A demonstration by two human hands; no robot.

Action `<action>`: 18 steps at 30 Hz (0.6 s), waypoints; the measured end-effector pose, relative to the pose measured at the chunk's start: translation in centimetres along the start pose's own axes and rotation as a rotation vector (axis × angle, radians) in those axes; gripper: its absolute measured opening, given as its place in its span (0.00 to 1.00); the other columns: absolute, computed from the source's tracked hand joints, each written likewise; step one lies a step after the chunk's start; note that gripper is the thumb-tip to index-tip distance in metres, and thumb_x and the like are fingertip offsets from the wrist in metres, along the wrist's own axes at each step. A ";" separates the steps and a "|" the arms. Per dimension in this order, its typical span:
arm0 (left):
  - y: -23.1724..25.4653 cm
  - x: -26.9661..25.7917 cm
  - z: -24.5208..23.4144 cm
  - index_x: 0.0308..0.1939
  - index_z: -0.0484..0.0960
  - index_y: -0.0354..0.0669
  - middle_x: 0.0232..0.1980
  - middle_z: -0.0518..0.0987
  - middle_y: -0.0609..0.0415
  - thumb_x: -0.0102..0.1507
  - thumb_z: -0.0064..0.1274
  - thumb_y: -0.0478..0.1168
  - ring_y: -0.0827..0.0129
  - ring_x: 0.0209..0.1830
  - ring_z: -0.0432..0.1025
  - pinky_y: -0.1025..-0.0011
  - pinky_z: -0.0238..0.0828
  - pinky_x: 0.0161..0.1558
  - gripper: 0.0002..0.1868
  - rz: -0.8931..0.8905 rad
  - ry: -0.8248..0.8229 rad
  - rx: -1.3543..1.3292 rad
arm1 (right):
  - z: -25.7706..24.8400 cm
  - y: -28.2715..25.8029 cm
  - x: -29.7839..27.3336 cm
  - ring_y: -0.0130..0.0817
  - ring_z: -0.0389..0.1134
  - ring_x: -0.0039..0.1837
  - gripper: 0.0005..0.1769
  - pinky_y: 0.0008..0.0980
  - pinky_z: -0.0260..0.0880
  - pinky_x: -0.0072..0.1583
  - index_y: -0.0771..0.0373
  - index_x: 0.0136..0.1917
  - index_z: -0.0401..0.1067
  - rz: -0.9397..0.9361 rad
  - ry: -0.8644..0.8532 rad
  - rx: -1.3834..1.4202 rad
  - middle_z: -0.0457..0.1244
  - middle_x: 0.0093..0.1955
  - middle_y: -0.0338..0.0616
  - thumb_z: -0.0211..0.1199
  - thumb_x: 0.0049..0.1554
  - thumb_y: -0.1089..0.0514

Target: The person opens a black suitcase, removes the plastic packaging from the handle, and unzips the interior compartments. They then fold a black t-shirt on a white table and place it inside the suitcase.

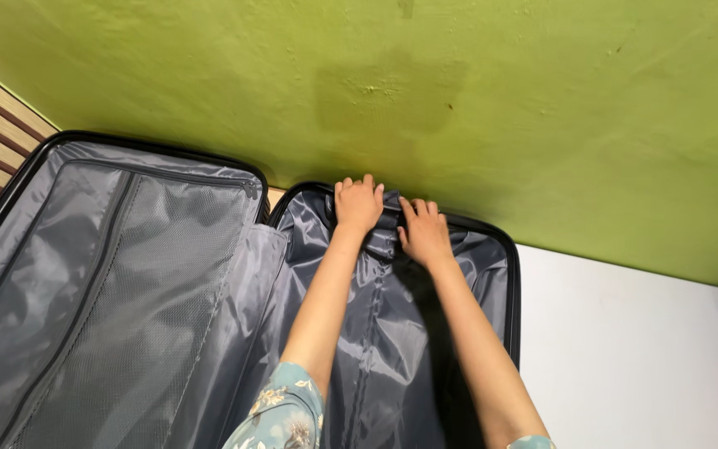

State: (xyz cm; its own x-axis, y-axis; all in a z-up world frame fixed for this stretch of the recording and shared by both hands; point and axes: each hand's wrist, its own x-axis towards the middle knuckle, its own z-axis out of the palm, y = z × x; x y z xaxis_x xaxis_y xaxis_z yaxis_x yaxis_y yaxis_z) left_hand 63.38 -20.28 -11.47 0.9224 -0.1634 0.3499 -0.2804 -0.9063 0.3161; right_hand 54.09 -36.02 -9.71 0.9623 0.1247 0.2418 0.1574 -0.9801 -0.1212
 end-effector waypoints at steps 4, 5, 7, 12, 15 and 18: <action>-2.0 -1.5 -0.6 0.64 0.72 0.44 0.61 0.78 0.44 0.70 0.48 0.52 0.50 0.69 0.65 0.52 0.49 0.73 0.23 0.109 -0.059 -0.261 | -0.6 1.1 -1.1 0.46 0.54 0.73 0.45 0.53 0.59 0.64 0.61 0.77 0.56 0.118 -0.027 -0.179 0.54 0.75 0.47 0.68 0.51 0.48; -2.3 -2.2 -0.8 0.68 0.69 0.42 0.68 0.74 0.41 0.70 0.48 0.52 0.48 0.75 0.60 0.49 0.44 0.76 0.27 0.177 -0.021 -0.318 | -0.8 1.5 -1.5 0.46 0.53 0.75 0.46 0.54 0.59 0.65 0.60 0.78 0.54 0.132 -0.043 -0.204 0.53 0.76 0.46 0.68 0.51 0.48; -2.5 -4.8 -1.5 0.73 0.63 0.46 0.77 0.59 0.41 0.68 0.49 0.53 0.47 0.80 0.48 0.45 0.37 0.76 0.32 0.203 -0.063 -0.254 | -1.3 2.2 -2.9 0.45 0.50 0.77 0.49 0.55 0.58 0.66 0.60 0.80 0.51 0.162 -0.072 -0.256 0.51 0.79 0.45 0.68 0.52 0.48; -2.0 -12.9 -4.5 0.75 0.60 0.50 0.83 0.42 0.42 0.64 0.54 0.54 0.45 0.84 0.35 0.37 0.32 0.75 0.38 0.211 -0.200 -0.154 | -4.2 1.9 -6.4 0.48 0.47 0.80 0.50 0.56 0.57 0.66 0.57 0.80 0.49 0.197 -0.044 -0.159 0.48 0.80 0.48 0.69 0.51 0.48; -1.4 -18.7 -6.8 0.73 0.62 0.53 0.83 0.41 0.42 0.62 0.55 0.54 0.44 0.83 0.34 0.37 0.31 0.75 0.37 0.166 -0.380 -0.178 | -5.9 0.4 -10.1 0.48 0.48 0.80 0.46 0.56 0.57 0.66 0.52 0.79 0.52 0.191 -0.074 -0.074 0.49 0.79 0.48 0.68 0.52 0.49; -1.2 -24.8 -9.5 0.70 0.65 0.53 0.83 0.41 0.43 0.63 0.56 0.53 0.45 0.83 0.34 0.39 0.31 0.75 0.33 0.168 -0.514 -0.227 | -6.8 -1.6 -14.9 0.46 0.51 0.78 0.40 0.57 0.57 0.67 0.50 0.75 0.58 0.184 -0.130 0.023 0.51 0.78 0.47 0.68 0.52 0.48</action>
State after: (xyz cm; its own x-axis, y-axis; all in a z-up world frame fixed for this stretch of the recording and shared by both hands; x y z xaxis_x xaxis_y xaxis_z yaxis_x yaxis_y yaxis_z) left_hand 38.31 -11.42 -12.10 0.8546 -0.5174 -0.0433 -0.4318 -0.7546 0.4941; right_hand 38.03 -37.35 -6.54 0.9955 -0.0360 0.0879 -0.0202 -0.9845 -0.1742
